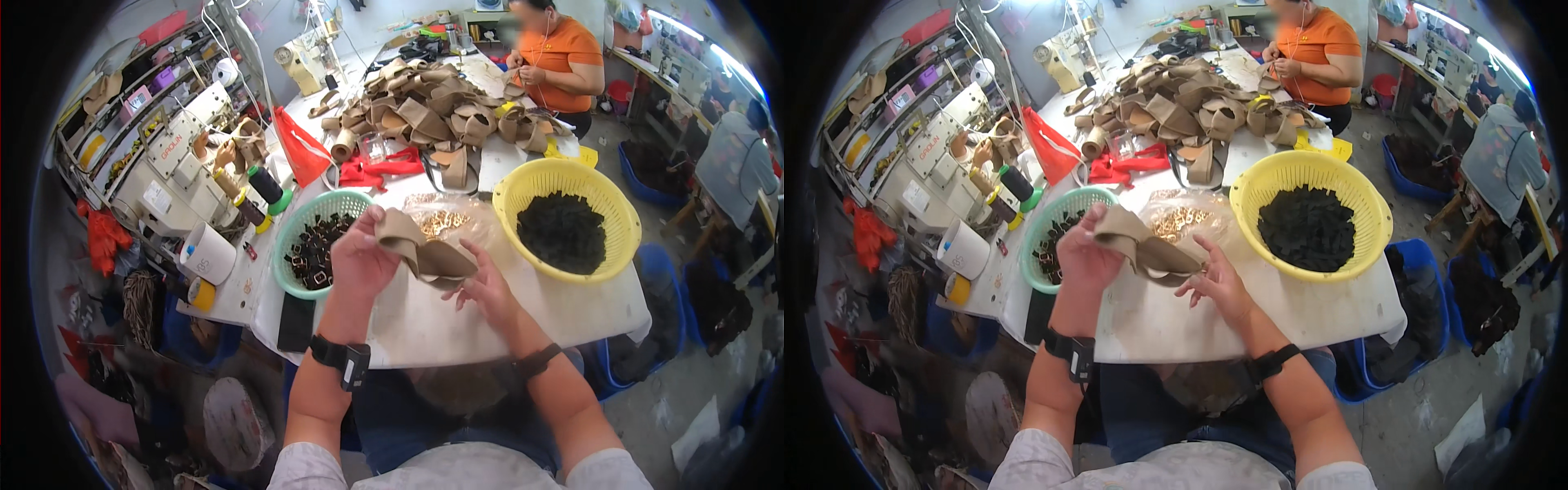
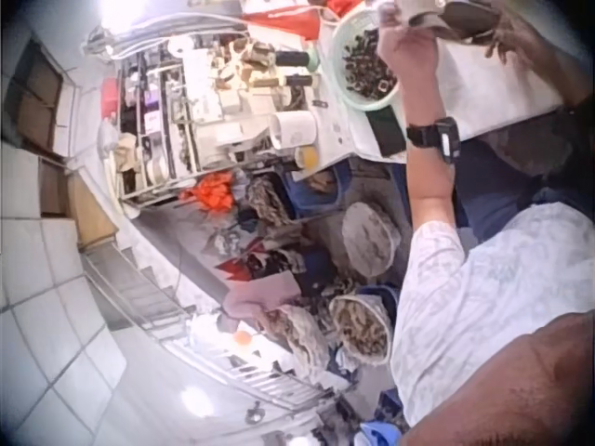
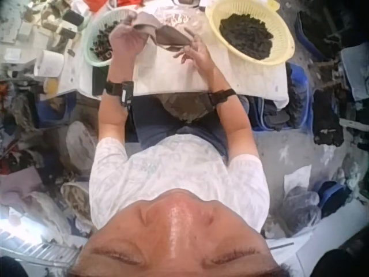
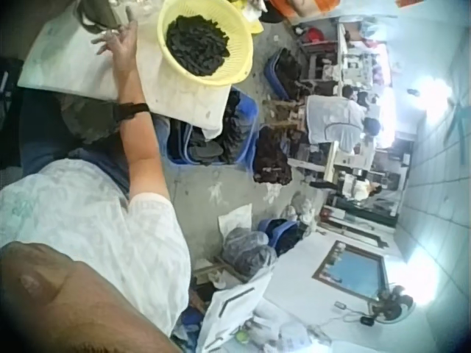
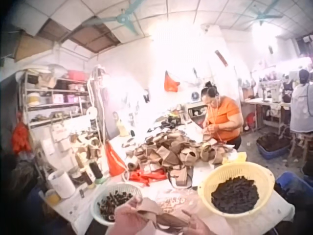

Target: The recorder is manually assembling small metal or plastic components onto shoe upper materials.

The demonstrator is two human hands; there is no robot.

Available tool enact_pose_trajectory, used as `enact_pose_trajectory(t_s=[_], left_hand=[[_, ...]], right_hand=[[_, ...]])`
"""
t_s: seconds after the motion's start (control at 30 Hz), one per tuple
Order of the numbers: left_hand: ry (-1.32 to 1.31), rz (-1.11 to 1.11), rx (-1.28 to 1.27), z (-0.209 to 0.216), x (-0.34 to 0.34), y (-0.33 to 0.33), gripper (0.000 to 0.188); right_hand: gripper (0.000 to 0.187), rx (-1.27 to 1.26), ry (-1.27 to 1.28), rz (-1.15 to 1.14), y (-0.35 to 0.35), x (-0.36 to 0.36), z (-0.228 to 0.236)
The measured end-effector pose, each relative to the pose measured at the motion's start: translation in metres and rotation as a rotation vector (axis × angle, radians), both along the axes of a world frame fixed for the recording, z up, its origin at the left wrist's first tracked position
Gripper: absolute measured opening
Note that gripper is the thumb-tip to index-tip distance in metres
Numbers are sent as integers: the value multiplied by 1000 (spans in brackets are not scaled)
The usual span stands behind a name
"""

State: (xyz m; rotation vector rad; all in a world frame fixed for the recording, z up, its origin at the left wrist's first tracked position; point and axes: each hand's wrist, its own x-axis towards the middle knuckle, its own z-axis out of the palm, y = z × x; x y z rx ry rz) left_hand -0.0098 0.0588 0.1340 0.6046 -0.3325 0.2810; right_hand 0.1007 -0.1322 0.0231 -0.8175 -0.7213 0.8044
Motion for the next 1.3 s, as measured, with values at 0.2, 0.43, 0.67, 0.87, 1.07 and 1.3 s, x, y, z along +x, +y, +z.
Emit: enact_pose_trajectory(t_s=[0.2, 0.43, 0.67, 0.87, 1.07, 1.3], left_hand=[[83, 71, -63, -54, -25, -24, 35], [425, 233, 305, -100, -29, -18, 31], [443, 316, 273, -104, -19, -48, 43], [494, 344, -82, -126, -19, -38, 33], [537, 277, -38, -135, -18, -31, 18], [559, 253, -21, -131, -20, -33, 29]], right_hand=[[43, -66, -30, 31, -16, 3, 1], [14, -10, 174, -316, -24, 12, -8], [17, -117, 143, -405, -20, 16, -17], [20, -170, 296, -94, -26, 11, 0], [19, -332, -24, 18, -28, 7, -5], [15, -263, 104, -187, -25, 7, -13]])
